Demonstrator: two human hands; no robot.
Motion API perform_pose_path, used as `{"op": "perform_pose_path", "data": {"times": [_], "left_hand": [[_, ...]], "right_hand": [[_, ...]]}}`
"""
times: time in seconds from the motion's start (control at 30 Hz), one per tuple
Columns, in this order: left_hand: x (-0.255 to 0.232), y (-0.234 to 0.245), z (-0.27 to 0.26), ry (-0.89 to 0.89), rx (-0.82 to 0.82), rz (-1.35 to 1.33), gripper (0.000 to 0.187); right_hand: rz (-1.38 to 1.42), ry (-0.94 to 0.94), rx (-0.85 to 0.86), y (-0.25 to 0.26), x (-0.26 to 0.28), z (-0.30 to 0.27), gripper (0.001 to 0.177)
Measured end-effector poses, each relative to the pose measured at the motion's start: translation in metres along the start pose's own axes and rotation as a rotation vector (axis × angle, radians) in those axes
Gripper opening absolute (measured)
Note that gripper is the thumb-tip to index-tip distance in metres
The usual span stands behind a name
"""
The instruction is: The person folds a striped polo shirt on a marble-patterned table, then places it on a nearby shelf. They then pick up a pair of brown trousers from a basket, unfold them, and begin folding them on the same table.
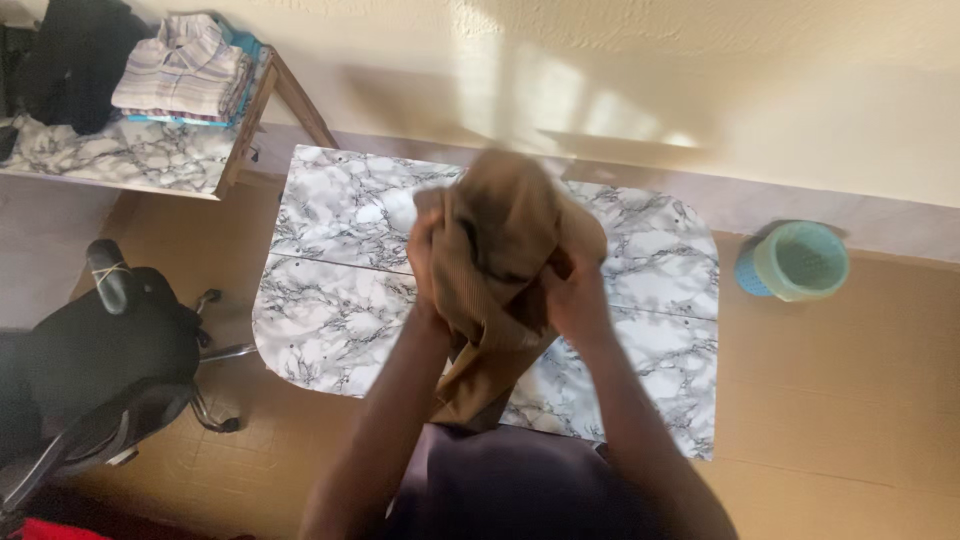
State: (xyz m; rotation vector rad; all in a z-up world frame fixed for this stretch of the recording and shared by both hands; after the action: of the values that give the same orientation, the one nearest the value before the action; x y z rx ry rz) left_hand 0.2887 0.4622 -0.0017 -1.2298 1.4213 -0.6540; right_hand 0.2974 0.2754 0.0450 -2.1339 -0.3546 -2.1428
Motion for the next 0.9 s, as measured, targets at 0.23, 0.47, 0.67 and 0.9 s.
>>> {"op": "perform_pose_path", "data": {"times": [0.23, 0.47, 0.67, 0.9], "left_hand": [[0.007, 0.093, -0.039, 0.102, -0.343, 0.239, 0.041], [-0.050, 0.121, -0.087, 0.289, -0.280, 0.508, 0.042], [-0.028, 0.135, -0.084, 0.360, -0.263, 0.459, 0.048], [-0.035, 0.158, -0.065, 0.591, 0.180, 0.042, 0.052]], "right_hand": [[0.811, -0.677, 0.033, -0.052, -0.111, -0.026, 0.031], [0.315, -0.657, 0.361, -0.063, -0.196, -0.048, 0.035], [-0.033, -0.490, 0.223, -0.074, -0.237, -0.034, 0.036], [-0.347, -0.252, 0.133, -0.093, -0.214, -0.013, 0.038]]}}
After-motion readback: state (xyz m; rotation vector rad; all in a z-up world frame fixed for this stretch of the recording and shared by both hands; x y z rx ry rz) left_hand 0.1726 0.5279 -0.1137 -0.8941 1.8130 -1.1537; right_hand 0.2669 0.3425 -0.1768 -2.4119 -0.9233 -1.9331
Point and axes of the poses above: each hand's wrist, its own z-axis towards the middle knuckle, its own y-axis out of the back of the hand, x = y × z, the point moved 2 cm from there along z, towards the middle knuckle, and after that the axes turned 5 degrees about -x, right-handed, at the moved point
